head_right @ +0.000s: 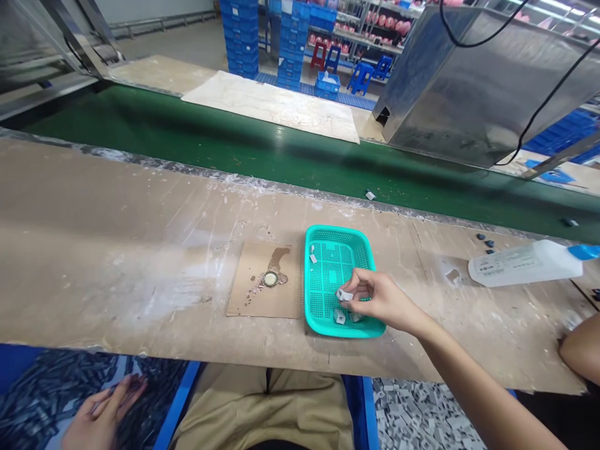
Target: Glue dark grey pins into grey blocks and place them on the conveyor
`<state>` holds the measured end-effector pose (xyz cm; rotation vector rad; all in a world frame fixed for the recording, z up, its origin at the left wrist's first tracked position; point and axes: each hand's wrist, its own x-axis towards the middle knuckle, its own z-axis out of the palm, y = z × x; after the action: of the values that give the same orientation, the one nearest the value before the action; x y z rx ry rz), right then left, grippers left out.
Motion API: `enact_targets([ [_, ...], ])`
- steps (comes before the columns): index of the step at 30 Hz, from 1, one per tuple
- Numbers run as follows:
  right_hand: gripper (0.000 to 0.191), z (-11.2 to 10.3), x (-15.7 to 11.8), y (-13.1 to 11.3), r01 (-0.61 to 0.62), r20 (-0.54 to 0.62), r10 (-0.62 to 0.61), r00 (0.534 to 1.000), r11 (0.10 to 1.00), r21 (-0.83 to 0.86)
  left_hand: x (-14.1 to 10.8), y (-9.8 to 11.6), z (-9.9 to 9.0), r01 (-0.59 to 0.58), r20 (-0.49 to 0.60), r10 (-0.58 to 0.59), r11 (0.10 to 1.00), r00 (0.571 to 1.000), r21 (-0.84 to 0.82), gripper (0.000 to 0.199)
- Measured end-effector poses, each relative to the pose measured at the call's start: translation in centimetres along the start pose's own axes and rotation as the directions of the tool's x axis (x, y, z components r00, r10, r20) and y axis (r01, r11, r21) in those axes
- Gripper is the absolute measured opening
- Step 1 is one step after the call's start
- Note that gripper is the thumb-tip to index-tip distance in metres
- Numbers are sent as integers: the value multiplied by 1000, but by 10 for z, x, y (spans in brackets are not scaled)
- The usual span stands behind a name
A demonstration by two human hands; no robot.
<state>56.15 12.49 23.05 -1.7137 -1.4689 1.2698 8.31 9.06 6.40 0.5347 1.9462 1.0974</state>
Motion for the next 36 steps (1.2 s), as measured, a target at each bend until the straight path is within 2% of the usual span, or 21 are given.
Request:
enact_targets([
  [2, 33, 0, 0, -4, -90, 35, 86, 996, 986, 143, -1, 7, -1, 123, 0, -125, 973, 992, -198, 34],
  [4, 43, 1, 1, -9, -156, 75, 143, 987, 964, 214, -3, 16, -1, 218, 13, -223, 939, 975, -268, 36],
  [6, 45, 3, 2, -16, -187, 121, 162, 979, 953, 239, -7, 25, -1, 270, 19, -279, 908, 960, -321, 42],
  [10, 42, 17, 9, -29, -151, 195, 99, 976, 950, 274, -28, 42, 1, 296, 119, -272, 854, 955, -427, 55],
  [13, 35, 35, 21, -37, -71, 161, 28, 987, 962, 265, -52, 56, 5, 353, 276, -268, 876, 923, -328, 53],
  [15, 33, 50, 32, -40, 30, 87, -44, 995, 988, 150, -67, 65, 9, 384, 374, -283, 894, 883, -230, 48],
  [17, 33, 66, 43, -43, 169, -6, -170, 985, 982, -88, -78, 73, 12, 414, 456, -292, 890, 841, -194, 45],
  [20, 30, 86, 56, -44, 317, -67, -394, 917, 820, -477, -90, 79, 14, 451, 566, -258, 863, 783, -229, 40],
  [22, 27, 94, 61, -43, 352, -44, -471, 881, 714, -605, -94, 79, 15, 457, 627, -211, 850, 750, -260, 34],
  [26, 23, 100, 63, -42, 373, -4, -500, 866, 651, -662, -98, 78, 22, 457, 674, -135, 827, 726, -327, 37],
  [31, 23, 99, 62, -41, 383, 31, -506, 862, 609, -695, -104, 84, 39, 505, 692, -152, 793, 706, -341, 37],
  [36, 24, 100, 61, -41, 374, 41, -488, 872, 609, -699, -112, 92, 55, 452, 640, -91, 783, 763, -428, 32],
])
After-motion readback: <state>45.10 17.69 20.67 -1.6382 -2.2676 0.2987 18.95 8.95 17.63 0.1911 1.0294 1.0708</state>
